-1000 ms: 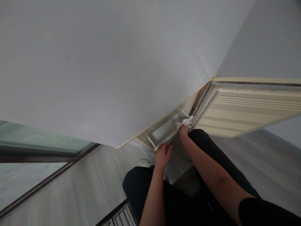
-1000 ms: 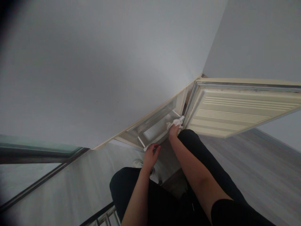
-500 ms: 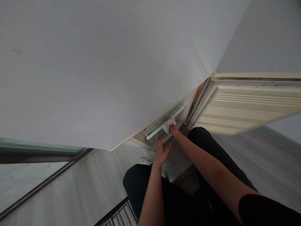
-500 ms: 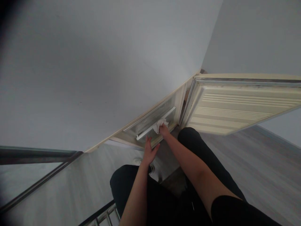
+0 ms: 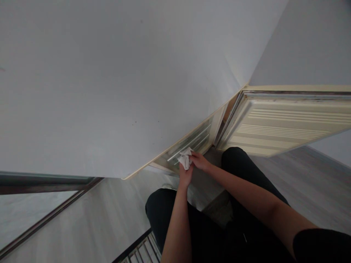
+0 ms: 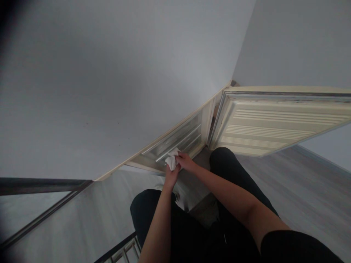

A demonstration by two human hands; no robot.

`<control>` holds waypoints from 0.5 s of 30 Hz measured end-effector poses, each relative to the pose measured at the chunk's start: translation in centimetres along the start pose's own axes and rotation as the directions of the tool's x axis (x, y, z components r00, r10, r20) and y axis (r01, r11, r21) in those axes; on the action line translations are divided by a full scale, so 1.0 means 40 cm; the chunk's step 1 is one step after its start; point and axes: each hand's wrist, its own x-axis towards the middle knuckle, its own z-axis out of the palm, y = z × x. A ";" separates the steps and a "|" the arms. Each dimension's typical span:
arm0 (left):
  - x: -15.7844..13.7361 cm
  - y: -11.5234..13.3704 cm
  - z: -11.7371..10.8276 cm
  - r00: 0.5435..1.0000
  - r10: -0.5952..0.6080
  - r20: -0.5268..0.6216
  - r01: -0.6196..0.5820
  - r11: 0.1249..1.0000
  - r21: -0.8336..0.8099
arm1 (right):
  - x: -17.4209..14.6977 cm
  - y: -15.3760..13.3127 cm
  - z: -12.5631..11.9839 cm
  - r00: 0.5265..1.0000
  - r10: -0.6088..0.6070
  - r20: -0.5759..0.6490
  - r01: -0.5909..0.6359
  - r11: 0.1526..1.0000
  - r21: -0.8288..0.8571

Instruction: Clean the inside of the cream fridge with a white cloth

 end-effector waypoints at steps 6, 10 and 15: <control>-0.029 0.053 -0.011 0.989 0.015 0.146 -0.011 0.999 -0.033 | -0.158 -0.049 -0.102 0.973 -0.209 0.098 0.228 0.940 -0.254; -0.048 0.049 -0.003 0.963 0.017 0.267 -0.008 0.999 -0.034 | -0.159 -0.023 -0.144 0.985 -0.171 -0.023 0.160 0.956 -0.244; -0.034 0.020 -0.003 0.981 0.018 0.191 -0.031 0.997 0.065 | -0.077 -0.001 -0.113 0.976 -0.175 -0.126 0.153 0.973 -0.172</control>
